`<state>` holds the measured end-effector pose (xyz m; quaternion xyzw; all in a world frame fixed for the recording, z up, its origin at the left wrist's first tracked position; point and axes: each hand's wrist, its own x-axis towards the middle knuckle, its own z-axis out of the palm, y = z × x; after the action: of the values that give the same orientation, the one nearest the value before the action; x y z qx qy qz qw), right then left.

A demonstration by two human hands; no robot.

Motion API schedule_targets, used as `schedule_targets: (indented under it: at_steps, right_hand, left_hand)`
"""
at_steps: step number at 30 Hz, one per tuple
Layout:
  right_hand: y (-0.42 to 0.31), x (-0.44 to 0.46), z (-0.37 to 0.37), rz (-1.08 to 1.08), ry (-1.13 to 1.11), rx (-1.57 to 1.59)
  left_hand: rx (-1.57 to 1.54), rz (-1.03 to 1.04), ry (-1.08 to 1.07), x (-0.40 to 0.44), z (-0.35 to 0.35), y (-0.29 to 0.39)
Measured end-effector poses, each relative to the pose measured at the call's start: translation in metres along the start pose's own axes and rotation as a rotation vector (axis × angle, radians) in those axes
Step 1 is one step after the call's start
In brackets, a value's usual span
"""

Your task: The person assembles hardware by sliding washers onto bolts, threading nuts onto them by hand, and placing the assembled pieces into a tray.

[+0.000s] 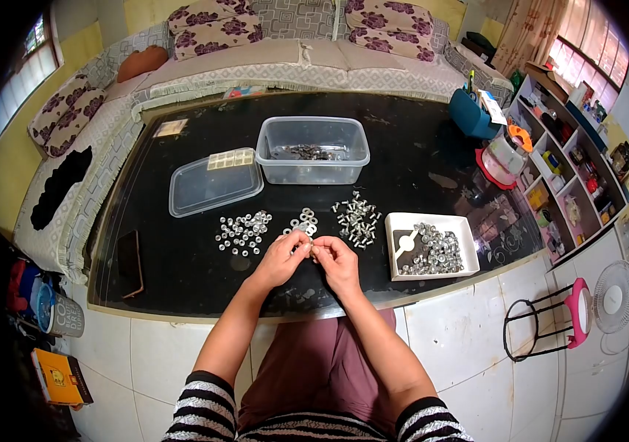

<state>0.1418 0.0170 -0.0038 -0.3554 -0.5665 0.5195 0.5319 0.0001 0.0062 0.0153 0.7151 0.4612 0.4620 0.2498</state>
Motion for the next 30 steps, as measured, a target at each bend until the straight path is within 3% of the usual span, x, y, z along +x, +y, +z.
schedule_targets:
  at_steps: [3,6,9,30]
  right_hand:
    - [0.003,0.000,0.000,-0.012,-0.009,-0.013]
    - [0.001,0.000,0.000,-0.003,-0.009,-0.004]
    - [-0.004,0.000,0.000,0.015,-0.008,0.018]
    - [0.002,0.000,0.000,0.004,-0.011,0.020]
  left_hand:
    - [0.025,-0.037,-0.127,0.000,-0.005,-0.012]
    - [-0.044,-0.138,-0.094,0.000,-0.006,-0.005]
    - [-0.006,-0.010,-0.023,0.000,-0.002,0.000]
    - [0.052,-0.010,-0.056,0.001,-0.004,0.000]
